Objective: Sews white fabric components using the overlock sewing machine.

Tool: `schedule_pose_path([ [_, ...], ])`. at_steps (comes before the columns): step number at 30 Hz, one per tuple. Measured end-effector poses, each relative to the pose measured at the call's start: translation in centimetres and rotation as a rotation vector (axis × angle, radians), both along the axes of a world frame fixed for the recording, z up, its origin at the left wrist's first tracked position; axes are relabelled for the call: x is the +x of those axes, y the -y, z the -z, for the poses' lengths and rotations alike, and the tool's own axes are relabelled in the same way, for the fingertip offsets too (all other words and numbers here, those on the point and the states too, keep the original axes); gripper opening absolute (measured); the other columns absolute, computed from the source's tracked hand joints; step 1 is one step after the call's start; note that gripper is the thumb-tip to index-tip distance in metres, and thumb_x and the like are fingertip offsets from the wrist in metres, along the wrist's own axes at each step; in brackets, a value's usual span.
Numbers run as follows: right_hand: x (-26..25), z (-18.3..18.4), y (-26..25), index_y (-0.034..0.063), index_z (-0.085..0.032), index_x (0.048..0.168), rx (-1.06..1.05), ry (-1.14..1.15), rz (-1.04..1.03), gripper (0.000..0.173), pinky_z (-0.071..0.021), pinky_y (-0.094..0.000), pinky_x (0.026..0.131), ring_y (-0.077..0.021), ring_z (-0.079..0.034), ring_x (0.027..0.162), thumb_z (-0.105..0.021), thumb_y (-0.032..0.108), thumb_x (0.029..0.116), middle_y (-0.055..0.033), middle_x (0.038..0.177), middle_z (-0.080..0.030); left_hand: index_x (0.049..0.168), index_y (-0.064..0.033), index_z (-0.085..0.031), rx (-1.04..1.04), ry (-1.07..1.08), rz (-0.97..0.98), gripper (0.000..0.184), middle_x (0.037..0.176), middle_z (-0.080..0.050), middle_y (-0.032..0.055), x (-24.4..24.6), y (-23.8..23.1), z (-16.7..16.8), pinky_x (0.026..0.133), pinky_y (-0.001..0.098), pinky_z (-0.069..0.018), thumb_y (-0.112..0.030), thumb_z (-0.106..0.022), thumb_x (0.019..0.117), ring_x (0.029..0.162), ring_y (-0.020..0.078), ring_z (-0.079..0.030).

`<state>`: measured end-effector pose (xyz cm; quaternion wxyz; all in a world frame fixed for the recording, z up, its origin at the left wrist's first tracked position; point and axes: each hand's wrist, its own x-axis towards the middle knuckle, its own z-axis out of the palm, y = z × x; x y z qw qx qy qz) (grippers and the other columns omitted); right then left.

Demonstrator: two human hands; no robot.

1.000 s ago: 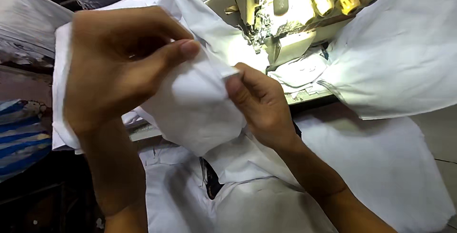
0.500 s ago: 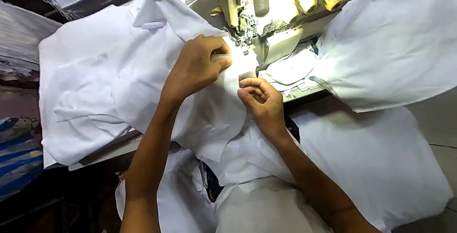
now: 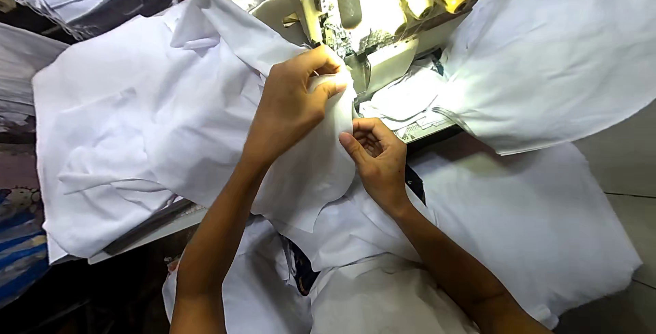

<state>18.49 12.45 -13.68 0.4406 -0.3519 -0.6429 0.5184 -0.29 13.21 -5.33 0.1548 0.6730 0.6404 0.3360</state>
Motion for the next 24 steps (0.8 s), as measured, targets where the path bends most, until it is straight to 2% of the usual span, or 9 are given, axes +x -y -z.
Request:
schedule_pose_path([
  [3, 0.2, 0.7, -0.1, 0.0079, -0.067, 0.114, -0.015, 0.032, 0.021, 0.019, -0.0520, -0.0174, 0.059, -0.0039, -0.062, 0.067, -0.071, 0.015, 0.0961, 0.0015, 0.084, -0.067, 0.115, -0.0085, -0.067, 0.063, -0.228, -0.124, 0.020, 0.103, -0.069, 0.0075, 1.6, 1.1, 0.9, 0.083, 0.0441, -0.0483, -0.019, -0.066, 0.0975, 0.097, 0.0249, -0.064],
  [5, 0.3, 0.8, -0.3, 0.0079, -0.068, 0.113, -0.008, 0.066, 0.027, 0.018, -0.0515, -0.0178, 0.059, -0.0035, -0.061, 0.066, -0.071, 0.015, 0.0966, 0.0022, 0.082, -0.068, 0.121, -0.0073, -0.063, 0.088, -0.274, -0.152, 0.027, 0.106, -0.066, 0.0099, 2.0, 2.4, 1.3, 0.081, 0.0451, -0.0473, -0.019, -0.068, 0.0968, 0.096, 0.0285, -0.061],
  [7, 0.5, 0.8, -0.3, 0.0079, -0.069, 0.112, -0.004, 0.099, 0.030, 0.017, -0.0514, -0.0179, 0.059, -0.0028, -0.061, 0.066, -0.069, 0.016, 0.0975, 0.0028, 0.081, -0.069, 0.123, -0.0069, -0.062, 0.115, -0.280, -0.169, 0.029, 0.108, -0.066, 0.0105, 1.8, 3.1, 2.0, 0.081, 0.0448, -0.0464, -0.016, -0.068, 0.0963, 0.097, 0.0288, -0.060],
  [10, 0.4, 0.7, -0.3, 0.0073, -0.070, 0.109, -0.011, 0.110, 0.016, 0.014, -0.0520, -0.0176, 0.059, -0.0023, -0.062, 0.066, -0.070, 0.016, 0.0972, 0.0023, 0.082, -0.070, 0.119, -0.0069, -0.066, 0.190, -0.273, -0.134, 0.022, 0.105, -0.067, 0.0087, 1.1, 3.1, 3.0, 0.082, 0.0412, -0.0463, -0.011, -0.065, 0.0974, 0.097, 0.0249, -0.061],
  [15, 0.3, 0.5, -0.3, 0.0083, -0.070, 0.104, -0.022, 0.136, -0.001, 0.012, -0.0513, -0.0168, 0.059, -0.0013, -0.062, 0.066, -0.071, 0.017, 0.0961, 0.0033, 0.081, -0.069, 0.111, -0.0070, -0.073, 0.281, -0.355, -0.069, 0.016, 0.106, -0.070, 0.0099, 0.2, 2.7, 3.5, 0.080, 0.0390, -0.0464, -0.013, -0.064, 0.1000, 0.095, 0.0254, -0.062],
  [18, 0.4, 0.4, -0.4, 0.0103, -0.072, 0.103, 0.096, 0.248, 0.058, 0.015, -0.0504, -0.0194, 0.065, -0.0028, -0.061, 0.073, -0.070, 0.023, 0.0960, 0.0041, 0.084, -0.067, 0.114, -0.0088, -0.076, 0.303, -0.418, -0.011, 0.020, 0.108, -0.069, 0.0110, -0.3, 2.5, 3.7, 0.080, 0.0406, -0.0460, -0.009, -0.062, 0.1001, 0.096, 0.0269, -0.061],
  [21, 0.1, 0.4, -0.7, 0.0096, -0.075, 0.104, 0.264, 0.324, 0.153, 0.024, -0.0484, -0.0338, 0.085, -0.0171, -0.058, 0.101, -0.071, 0.032, 0.0949, -0.0043, 0.109, -0.065, 0.117, -0.0096, -0.076, 0.294, -0.427, 0.042, 0.024, 0.116, -0.068, 0.0130, -0.5, 2.2, 3.7, 0.092, 0.0437, -0.0468, -0.007, -0.061, 0.0987, 0.109, 0.0296, -0.061],
  [23, 0.0, 0.4, -1.3, 0.0097, -0.074, 0.105, 0.274, 0.294, 0.146, 0.026, -0.0513, -0.0328, 0.089, -0.0170, -0.059, 0.109, -0.071, 0.033, 0.0951, -0.0065, 0.118, -0.061, 0.119, -0.0093, -0.075, 0.265, -0.386, 0.069, 0.025, 0.127, -0.065, 0.0157, -0.6, 2.2, 3.8, 0.104, 0.0458, -0.0454, -0.013, -0.060, 0.0999, 0.124, 0.0314, -0.058],
  [24, -0.1, 0.2, -1.7, 0.0094, -0.074, 0.104, 0.237, 0.259, 0.125, 0.024, -0.0552, -0.0294, 0.085, -0.0126, -0.063, 0.104, -0.072, 0.032, 0.0950, -0.0041, 0.113, -0.064, 0.121, -0.0092, -0.074, 0.245, -0.366, 0.080, 0.026, 0.133, -0.062, 0.0170, -0.6, 2.3, 3.9, 0.110, 0.0467, -0.0427, -0.017, -0.059, 0.1013, 0.131, 0.0322, -0.054],
])
